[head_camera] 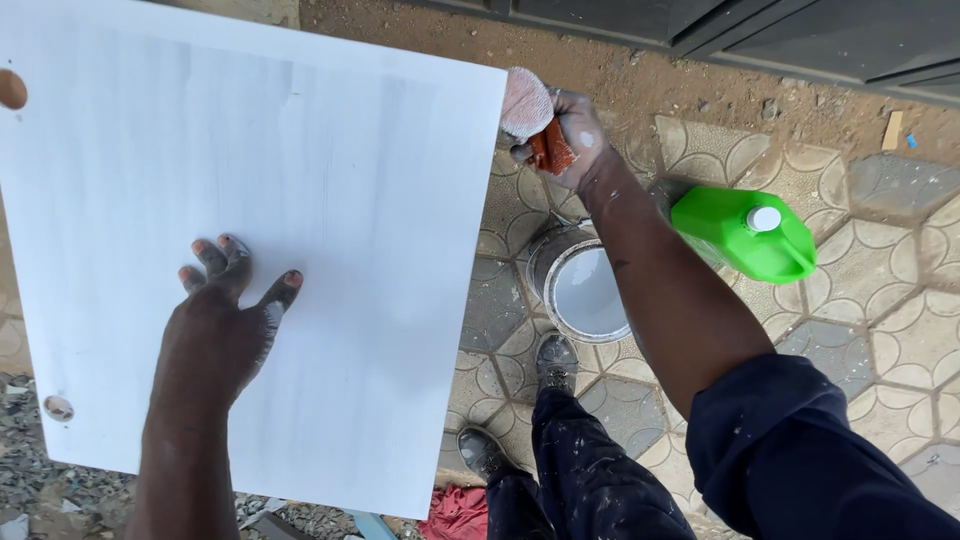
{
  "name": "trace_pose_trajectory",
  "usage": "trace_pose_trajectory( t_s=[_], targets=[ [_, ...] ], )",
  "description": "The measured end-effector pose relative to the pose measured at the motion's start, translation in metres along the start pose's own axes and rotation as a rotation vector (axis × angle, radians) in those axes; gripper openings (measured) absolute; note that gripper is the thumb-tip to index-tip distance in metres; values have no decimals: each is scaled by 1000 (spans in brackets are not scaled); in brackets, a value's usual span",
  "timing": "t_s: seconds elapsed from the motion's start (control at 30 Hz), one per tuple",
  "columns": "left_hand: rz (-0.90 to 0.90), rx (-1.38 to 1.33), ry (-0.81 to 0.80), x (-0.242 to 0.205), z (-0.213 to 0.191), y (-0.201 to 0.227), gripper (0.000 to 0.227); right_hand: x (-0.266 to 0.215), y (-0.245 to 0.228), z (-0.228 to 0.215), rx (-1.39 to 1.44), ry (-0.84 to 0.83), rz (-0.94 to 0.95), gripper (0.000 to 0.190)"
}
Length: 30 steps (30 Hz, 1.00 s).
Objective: Applying white paint to a cabinet door or wooden panel using a cloth or sponge.
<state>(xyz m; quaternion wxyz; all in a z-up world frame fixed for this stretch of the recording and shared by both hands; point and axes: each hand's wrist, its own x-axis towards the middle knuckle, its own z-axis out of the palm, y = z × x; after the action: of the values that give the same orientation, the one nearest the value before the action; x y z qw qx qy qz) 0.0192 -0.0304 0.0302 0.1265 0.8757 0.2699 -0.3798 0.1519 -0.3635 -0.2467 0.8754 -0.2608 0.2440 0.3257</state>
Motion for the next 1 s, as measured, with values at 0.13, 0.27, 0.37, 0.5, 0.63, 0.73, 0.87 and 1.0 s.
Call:
trace_pose_trajectory(
  t_s=[0.13, 0.27, 0.37, 0.5, 0.63, 0.73, 0.87, 1.0],
  targets=[
    [25, 10, 15, -2, 8, 4, 90, -1, 9, 12, 47, -96, -10, 19],
    [23, 37, 44, -7, 11, 8, 96, 7, 10, 17, 20, -144, -38, 21],
    [26, 41, 66, -10, 16, 11, 99, 19, 23, -7, -19, -228, -59, 30],
    [48, 26, 125, -5, 27, 8, 108, -4, 37, -6, 61, -132, -76, 27],
    [71, 23, 168, -3, 34, 7, 111, -20, 72, -32, 100, -4, -1, 34],
    [85, 48, 220, -5, 41, 6, 112, -43, 117, -46, 59, -44, -50, 34],
    [84, 55, 289, -15, 42, 10, 105, -84, 183, -33, -103, -233, 13, 31],
    [109, 48, 309, 8, 53, -9, 111, -125, 282, -93, -142, -264, 69, 42]
  ],
)
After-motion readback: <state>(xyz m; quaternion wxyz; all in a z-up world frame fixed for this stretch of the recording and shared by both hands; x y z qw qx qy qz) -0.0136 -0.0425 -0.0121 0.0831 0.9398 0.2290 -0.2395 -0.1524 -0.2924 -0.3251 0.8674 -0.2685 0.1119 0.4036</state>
